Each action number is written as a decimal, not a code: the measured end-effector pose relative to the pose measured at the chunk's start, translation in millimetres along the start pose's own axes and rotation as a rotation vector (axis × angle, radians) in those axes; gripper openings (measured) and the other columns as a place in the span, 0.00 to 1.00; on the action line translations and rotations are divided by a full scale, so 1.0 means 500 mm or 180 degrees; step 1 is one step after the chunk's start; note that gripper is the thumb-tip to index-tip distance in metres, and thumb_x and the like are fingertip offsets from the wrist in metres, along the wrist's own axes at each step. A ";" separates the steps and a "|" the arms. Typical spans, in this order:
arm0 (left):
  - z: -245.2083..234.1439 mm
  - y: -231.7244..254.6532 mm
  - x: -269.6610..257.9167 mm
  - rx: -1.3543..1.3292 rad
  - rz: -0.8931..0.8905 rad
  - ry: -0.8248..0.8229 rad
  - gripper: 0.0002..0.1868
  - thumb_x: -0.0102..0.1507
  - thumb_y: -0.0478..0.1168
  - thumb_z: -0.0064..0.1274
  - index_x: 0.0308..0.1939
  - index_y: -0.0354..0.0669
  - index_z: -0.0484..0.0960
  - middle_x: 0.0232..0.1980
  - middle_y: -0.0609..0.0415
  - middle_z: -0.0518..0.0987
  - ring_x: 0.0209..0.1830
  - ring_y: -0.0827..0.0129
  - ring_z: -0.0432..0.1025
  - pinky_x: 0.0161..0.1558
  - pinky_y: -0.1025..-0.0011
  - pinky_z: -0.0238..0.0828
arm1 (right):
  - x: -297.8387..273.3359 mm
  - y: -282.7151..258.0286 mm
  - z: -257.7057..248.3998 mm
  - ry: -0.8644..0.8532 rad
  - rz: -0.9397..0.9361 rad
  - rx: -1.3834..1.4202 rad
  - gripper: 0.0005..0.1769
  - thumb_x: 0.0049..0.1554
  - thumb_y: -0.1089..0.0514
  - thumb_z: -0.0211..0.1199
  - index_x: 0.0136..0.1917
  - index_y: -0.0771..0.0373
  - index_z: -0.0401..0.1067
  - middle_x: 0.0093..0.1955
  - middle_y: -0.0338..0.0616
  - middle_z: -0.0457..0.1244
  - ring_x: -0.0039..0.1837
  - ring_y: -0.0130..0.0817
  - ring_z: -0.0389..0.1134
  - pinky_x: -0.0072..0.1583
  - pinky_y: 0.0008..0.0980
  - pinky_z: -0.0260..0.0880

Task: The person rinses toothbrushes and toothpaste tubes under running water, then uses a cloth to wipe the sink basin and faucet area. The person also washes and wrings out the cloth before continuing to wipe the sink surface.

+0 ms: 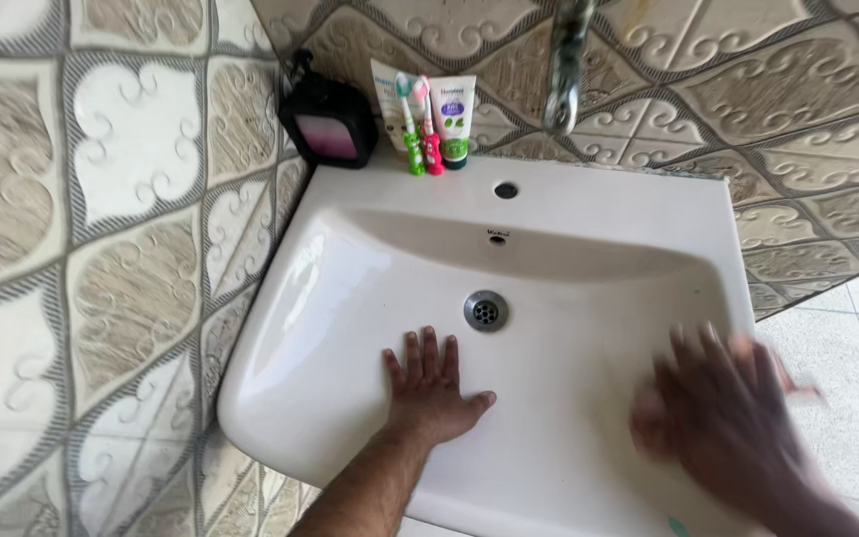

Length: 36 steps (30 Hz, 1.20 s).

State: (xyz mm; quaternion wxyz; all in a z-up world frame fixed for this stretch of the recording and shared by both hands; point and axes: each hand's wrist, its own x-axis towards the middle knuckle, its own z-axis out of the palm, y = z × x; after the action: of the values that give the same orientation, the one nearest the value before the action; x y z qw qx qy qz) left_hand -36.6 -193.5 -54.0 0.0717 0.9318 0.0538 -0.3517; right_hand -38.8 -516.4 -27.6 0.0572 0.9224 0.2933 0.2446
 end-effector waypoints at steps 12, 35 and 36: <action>-0.036 -0.003 -0.039 -0.0149 -0.0023 -0.0072 0.52 0.66 0.72 0.30 0.82 0.52 0.26 0.85 0.48 0.18 0.84 0.52 0.11 0.76 0.44 0.03 | -0.020 -0.127 0.005 -0.3844 0.0786 0.0703 0.31 0.61 0.27 0.46 0.72 0.37 0.58 0.74 0.29 0.51 0.81 0.33 0.47 0.79 0.62 0.41; -0.134 -0.355 -0.037 0.1625 0.0422 0.1417 0.29 0.74 0.49 0.34 0.78 0.47 0.57 0.85 0.49 0.45 0.84 0.55 0.37 0.81 0.50 0.26 | 0.090 -0.023 0.131 -0.2829 -0.0061 -0.0430 0.40 0.50 0.39 0.69 0.74 0.25 0.60 0.68 0.21 0.55 0.68 0.28 0.58 0.68 0.30 0.67; -0.136 -0.383 -0.040 0.1875 0.0565 0.1507 0.31 0.71 0.48 0.34 0.79 0.47 0.54 0.85 0.51 0.43 0.83 0.59 0.35 0.79 0.50 0.25 | 0.113 -0.030 0.150 -0.2668 0.0058 -0.0559 0.43 0.47 0.36 0.70 0.73 0.24 0.59 0.69 0.23 0.54 0.69 0.29 0.57 0.69 0.31 0.67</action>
State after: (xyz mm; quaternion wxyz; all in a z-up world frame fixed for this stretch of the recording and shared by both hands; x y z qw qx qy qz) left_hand -36.2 5.7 -8.6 -0.1831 0.9689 -0.1152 -0.1197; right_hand 29.6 -468.9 -73.4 0.2477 0.9362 0.2146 -0.1268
